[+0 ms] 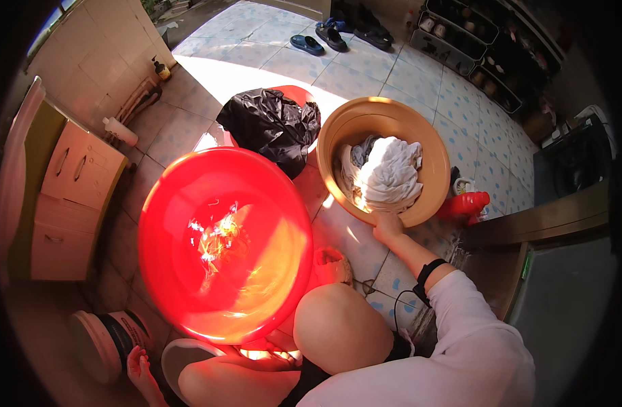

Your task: Washing clothes by hand in a basin.

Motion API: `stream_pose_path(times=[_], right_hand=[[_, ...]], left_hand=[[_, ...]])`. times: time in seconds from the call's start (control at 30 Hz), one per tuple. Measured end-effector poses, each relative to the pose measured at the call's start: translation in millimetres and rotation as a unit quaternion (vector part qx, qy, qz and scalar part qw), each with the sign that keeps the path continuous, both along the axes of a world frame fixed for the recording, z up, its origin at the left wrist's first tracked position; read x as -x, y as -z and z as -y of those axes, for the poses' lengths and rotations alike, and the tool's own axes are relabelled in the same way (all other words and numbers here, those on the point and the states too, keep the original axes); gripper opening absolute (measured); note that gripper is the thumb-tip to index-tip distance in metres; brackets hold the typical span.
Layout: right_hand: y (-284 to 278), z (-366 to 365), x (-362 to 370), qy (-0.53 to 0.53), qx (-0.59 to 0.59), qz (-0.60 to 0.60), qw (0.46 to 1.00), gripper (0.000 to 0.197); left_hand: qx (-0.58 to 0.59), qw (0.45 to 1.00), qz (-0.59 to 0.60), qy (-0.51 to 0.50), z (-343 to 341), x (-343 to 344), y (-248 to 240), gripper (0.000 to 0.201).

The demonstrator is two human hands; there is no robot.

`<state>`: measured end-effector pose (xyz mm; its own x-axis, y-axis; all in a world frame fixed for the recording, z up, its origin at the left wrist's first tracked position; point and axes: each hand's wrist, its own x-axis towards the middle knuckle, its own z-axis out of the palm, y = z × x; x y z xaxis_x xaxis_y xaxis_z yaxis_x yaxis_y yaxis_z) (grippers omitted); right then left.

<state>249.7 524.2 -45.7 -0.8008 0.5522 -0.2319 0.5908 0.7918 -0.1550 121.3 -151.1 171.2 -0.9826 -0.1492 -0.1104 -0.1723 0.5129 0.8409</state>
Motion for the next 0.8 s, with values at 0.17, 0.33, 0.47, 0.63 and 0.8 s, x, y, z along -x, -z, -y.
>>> stream_pose_path(times=[0.17,0.33,0.47,0.63,0.8], right_hand=[[-42.1,40.1,-51.0,-0.105,0.079,-0.007,0.991,0.033],[-61.0,35.7,-48.8,-0.055,0.315,0.041,0.947,0.038],[-25.5,45.1,-24.9,-0.087,0.015,-0.092,0.992,0.066],[-27.2,93.6,41.3,-0.099,0.001,0.205,0.974,0.086],[80.8,40.3,30.3,-0.089,-0.177,0.186,0.962,0.064]], left_hand=[[0.03,0.996,-0.029,0.084,-25.4,33.1,-36.2,0.026],[0.067,0.991,0.064,0.098,-52.5,55.0,-19.6,0.018],[0.003,0.989,0.108,0.097,-25.2,46.0,39.8,0.023],[0.053,0.991,0.082,0.092,35.9,11.2,93.9,0.028],[0.077,0.984,0.139,0.086,7.4,1.8,116.9,0.03]])
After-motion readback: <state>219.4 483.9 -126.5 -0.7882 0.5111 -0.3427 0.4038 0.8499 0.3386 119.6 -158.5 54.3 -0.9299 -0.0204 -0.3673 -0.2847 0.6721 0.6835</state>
